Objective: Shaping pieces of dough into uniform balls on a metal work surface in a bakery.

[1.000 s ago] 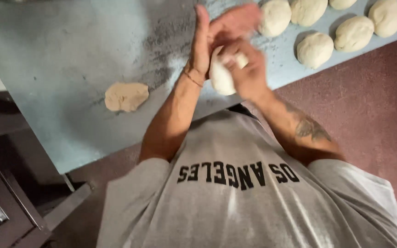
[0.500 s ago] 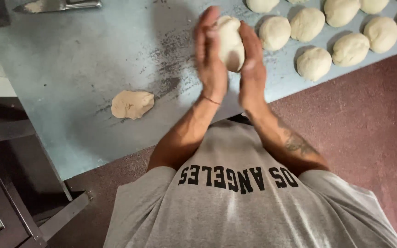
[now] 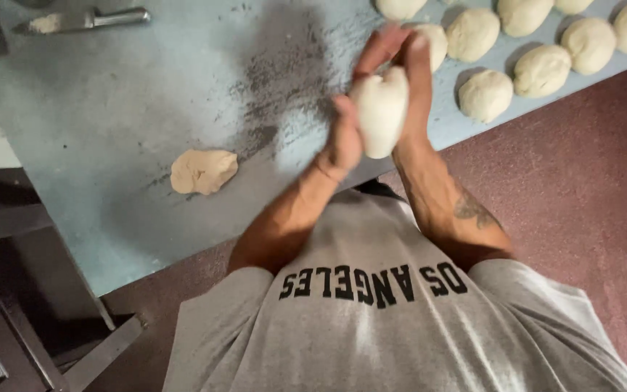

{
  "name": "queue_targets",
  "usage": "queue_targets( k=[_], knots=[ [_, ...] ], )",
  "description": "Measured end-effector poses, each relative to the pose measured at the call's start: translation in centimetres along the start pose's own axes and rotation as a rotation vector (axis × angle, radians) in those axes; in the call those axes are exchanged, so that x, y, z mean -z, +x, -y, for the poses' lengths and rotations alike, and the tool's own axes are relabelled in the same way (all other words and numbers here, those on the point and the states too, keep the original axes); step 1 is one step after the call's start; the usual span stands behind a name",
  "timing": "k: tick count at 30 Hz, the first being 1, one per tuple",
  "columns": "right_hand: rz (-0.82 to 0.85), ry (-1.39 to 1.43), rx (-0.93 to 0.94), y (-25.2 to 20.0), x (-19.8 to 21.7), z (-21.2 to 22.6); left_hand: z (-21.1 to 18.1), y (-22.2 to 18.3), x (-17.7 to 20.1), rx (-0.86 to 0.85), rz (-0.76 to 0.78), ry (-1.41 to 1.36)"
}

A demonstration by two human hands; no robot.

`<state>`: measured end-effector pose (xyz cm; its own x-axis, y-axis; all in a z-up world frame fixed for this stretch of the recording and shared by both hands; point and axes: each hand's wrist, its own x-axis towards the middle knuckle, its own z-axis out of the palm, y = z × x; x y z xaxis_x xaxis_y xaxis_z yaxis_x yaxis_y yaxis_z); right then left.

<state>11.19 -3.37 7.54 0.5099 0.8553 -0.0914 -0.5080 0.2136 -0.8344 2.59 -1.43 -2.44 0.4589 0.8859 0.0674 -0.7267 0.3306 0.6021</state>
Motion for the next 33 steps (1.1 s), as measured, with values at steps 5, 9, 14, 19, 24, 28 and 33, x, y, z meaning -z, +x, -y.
queue_targets(
  k=[5,9,14,19,24,28,33],
  knots=[
    [-0.151,-0.288,0.367,1.4,0.7,-1.5,-0.4,3.5,-2.3,-0.243,-0.279,0.004],
    [0.167,-0.140,0.236,-3.0,-0.3,-1.7,-3.1,2.9,-3.9,-0.282,-0.468,0.265],
    [-0.102,-0.385,0.487,1.5,0.9,1.3,-3.9,0.9,-3.4,-0.331,-0.023,0.411],
    [-0.004,-0.629,0.402,-4.2,0.1,2.1,-4.9,2.3,-4.6,-0.154,0.159,0.316],
    [-0.097,-0.573,0.651,1.0,-2.6,5.4,4.9,-0.8,-5.7,-0.190,-0.219,-0.246],
    [-0.010,-0.504,0.178,-3.8,-1.5,-0.3,-1.3,4.9,-3.3,-0.172,-0.242,-0.061],
    [-0.236,0.371,-0.181,0.3,-3.0,4.3,-2.9,-1.0,-8.0,-0.292,0.067,0.340]
  ],
)
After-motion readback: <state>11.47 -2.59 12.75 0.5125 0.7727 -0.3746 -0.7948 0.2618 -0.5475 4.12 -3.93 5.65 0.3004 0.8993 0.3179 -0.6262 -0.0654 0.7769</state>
